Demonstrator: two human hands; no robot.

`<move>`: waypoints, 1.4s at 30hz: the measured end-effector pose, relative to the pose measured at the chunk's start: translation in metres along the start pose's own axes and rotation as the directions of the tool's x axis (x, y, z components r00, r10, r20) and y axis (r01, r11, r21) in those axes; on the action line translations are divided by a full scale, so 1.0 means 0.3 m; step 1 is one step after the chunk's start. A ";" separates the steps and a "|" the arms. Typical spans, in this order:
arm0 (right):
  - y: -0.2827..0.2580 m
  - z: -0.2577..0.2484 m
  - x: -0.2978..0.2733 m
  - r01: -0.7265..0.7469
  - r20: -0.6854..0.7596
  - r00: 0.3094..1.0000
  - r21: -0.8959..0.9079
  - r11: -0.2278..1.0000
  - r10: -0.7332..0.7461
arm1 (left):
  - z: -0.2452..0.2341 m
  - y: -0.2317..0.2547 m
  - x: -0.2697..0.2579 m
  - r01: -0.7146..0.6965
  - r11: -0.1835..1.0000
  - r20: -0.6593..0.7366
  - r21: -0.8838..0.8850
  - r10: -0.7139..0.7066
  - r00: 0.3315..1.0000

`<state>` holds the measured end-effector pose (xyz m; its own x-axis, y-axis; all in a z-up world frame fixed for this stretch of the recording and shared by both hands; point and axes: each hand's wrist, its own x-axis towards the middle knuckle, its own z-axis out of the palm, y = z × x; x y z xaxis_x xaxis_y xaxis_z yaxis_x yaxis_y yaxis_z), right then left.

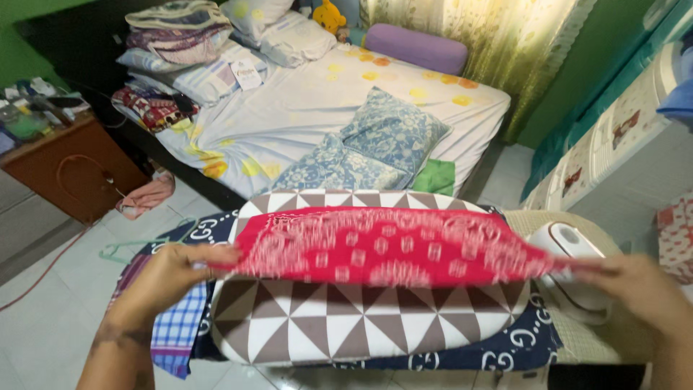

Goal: The person irons a blue and white checkered cloth on an ironing board, then hangs it on a hanger. Next, they iron a red bandana, folding it multiple times while ironing each section.

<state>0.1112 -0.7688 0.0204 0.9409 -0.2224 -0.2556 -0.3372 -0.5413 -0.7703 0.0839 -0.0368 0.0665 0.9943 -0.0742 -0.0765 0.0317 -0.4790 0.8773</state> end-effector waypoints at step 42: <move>-0.191 0.476 0.176 -0.136 -0.337 0.939 -0.549 0.825 -0.069 | 0.259 -0.105 0.389 0.388 0.849 -0.205 0.359 -0.333 0.920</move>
<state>0.1848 -0.6338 -0.0324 0.8958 -0.4443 0.0102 -0.4240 -0.8613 -0.2799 0.1912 -0.0982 -0.0067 0.9253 0.2705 -0.2659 0.3757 -0.7493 0.5454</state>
